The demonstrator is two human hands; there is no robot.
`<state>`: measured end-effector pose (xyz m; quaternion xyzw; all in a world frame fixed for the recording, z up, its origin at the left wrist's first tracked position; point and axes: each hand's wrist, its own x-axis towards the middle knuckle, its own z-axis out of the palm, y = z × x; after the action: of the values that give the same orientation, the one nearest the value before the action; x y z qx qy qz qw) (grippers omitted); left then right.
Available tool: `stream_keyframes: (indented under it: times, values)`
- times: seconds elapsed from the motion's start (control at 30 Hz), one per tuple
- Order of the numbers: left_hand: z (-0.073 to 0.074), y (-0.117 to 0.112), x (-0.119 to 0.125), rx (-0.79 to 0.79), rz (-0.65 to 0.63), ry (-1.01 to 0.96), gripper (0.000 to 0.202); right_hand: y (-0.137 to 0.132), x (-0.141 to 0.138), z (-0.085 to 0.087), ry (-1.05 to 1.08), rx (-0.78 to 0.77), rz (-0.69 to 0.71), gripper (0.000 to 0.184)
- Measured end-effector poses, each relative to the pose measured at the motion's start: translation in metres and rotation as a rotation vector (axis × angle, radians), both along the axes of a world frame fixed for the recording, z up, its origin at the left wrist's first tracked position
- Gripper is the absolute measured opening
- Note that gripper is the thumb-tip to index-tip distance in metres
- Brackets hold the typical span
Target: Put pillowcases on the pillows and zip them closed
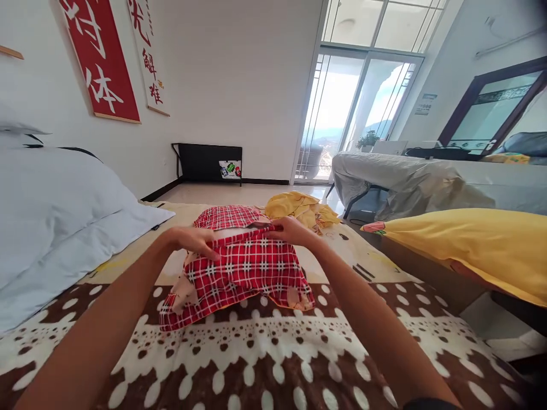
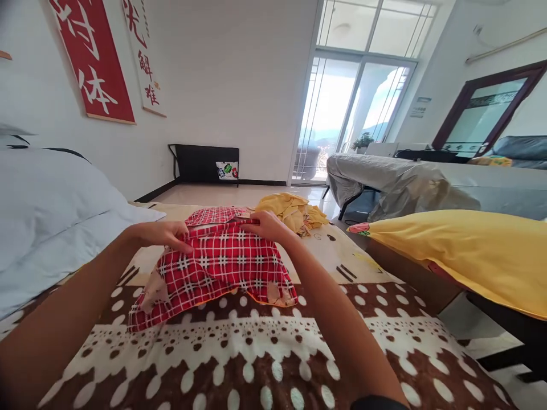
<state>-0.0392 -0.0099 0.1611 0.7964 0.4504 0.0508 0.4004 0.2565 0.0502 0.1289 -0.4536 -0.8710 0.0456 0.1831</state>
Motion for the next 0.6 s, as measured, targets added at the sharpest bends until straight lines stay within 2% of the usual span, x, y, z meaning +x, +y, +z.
stream_keyframes:
  times: [0.03,0.1,0.17,0.23,0.3,0.33,0.4,0.5,0.6]
  values:
    - [0.008,-0.005,0.000,-0.026,-0.007,-0.054,0.035,-0.001,0.005,0.012,0.012,0.035,0.034,0.044]
    - [0.006,-0.013,-0.001,-0.065,-0.021,-0.091,0.033,-0.007,0.013,0.024,-0.040,0.011,0.080,0.035]
    - [-0.014,-0.017,-0.003,-0.132,-0.035,-0.019,0.035,-0.017,0.020,0.020,-0.172,-0.135,0.122,0.025]
    - [-0.040,-0.018,-0.008,-0.219,-0.038,0.054,0.040,-0.029,0.024,0.007,-0.284,-0.268,0.139,0.018]
    - [-0.060,-0.016,-0.010,-0.257,-0.029,0.073,0.041,-0.041,0.022,-0.006,-0.330,-0.299,0.121,0.014]
    - [-0.064,-0.015,-0.009,-0.246,-0.021,0.064,0.041,-0.046,0.019,-0.011,-0.335,-0.284,0.104,0.013]
    - [-0.062,-0.013,-0.003,-0.181,-0.002,0.017,0.042,-0.051,0.011,-0.016,-0.321,-0.226,0.072,0.012]
    - [-0.051,-0.016,0.010,0.027,0.080,-0.126,0.046,-0.049,0.003,-0.017,-0.254,-0.125,0.038,0.011]
    - [-0.056,-0.026,0.013,0.162,0.107,-0.096,0.052,-0.046,0.008,-0.025,-0.200,-0.048,-0.012,0.023]
